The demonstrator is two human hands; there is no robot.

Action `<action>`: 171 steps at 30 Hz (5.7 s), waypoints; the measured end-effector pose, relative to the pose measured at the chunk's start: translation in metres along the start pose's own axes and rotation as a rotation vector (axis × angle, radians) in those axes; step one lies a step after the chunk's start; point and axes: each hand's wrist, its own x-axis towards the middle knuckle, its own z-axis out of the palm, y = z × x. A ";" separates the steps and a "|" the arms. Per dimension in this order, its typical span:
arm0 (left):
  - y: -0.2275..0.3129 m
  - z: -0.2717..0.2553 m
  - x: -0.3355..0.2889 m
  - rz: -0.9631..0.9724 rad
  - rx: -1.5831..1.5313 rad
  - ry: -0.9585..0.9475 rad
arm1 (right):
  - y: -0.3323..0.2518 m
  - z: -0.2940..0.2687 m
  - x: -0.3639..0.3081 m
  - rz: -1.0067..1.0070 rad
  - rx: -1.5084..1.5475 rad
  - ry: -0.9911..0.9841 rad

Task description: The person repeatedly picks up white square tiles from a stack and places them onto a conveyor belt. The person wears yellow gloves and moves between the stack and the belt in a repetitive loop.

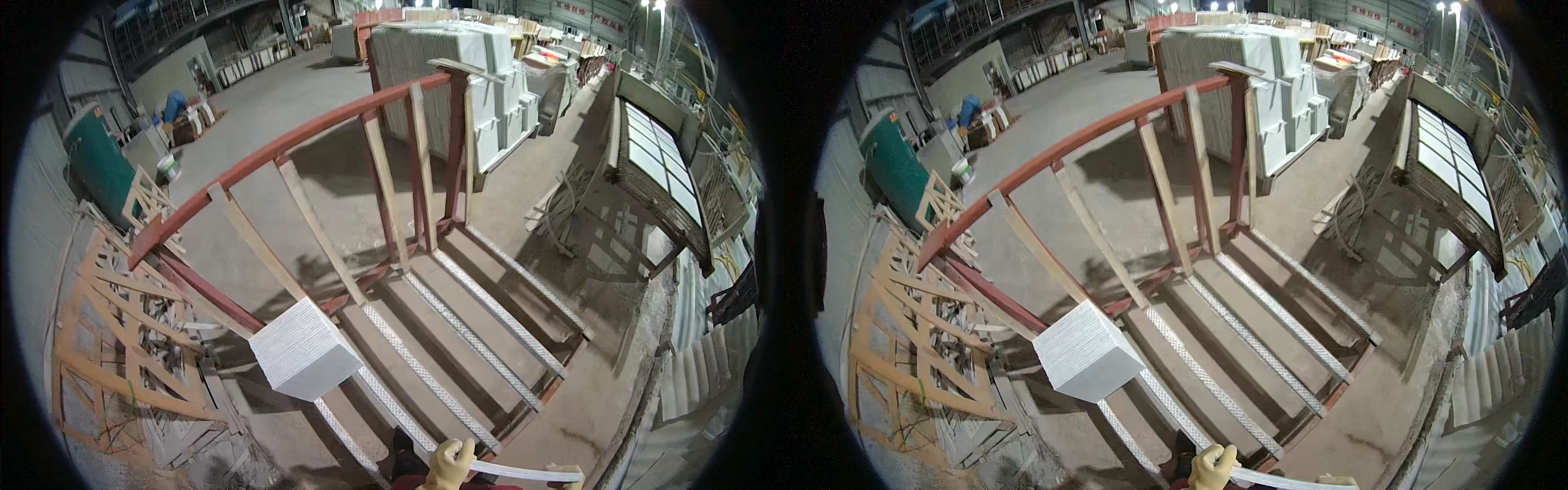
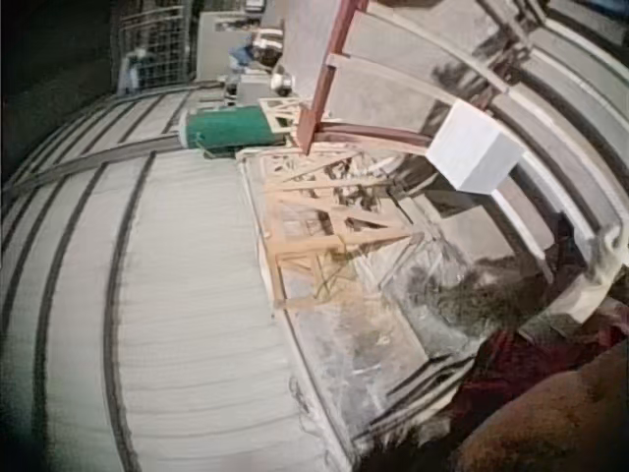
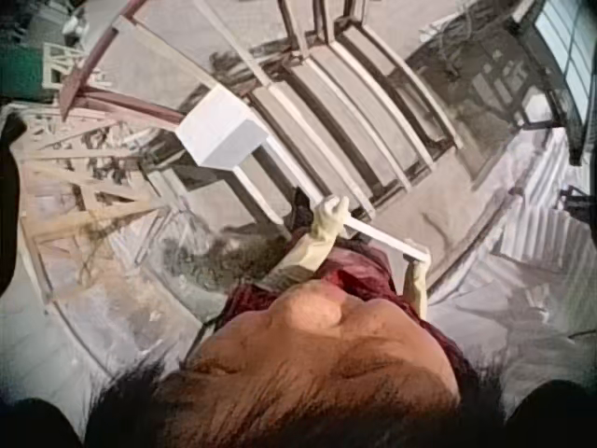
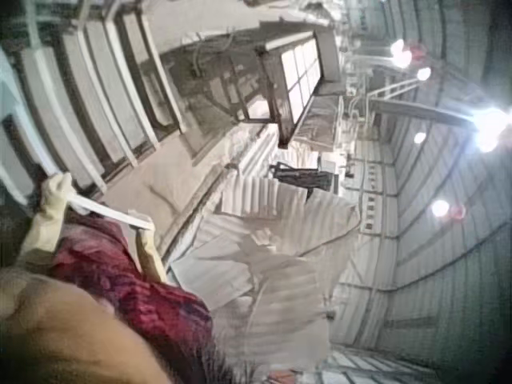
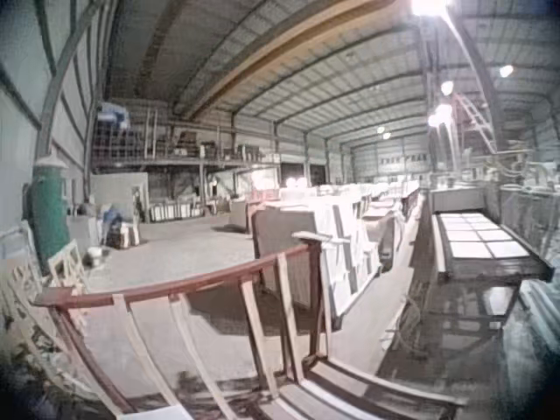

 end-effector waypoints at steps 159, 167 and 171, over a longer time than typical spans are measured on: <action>0.621 0.850 0.658 -1.189 -0.750 -0.769 | -0.412 -0.697 0.856 0.170 0.702 0.064; 0.624 0.857 0.658 -1.140 -0.722 -0.757 | -0.424 -0.700 0.858 0.217 0.484 0.105; 0.621 0.858 0.642 -1.229 -0.962 -0.755 | -0.438 -0.714 0.860 0.263 0.091 0.089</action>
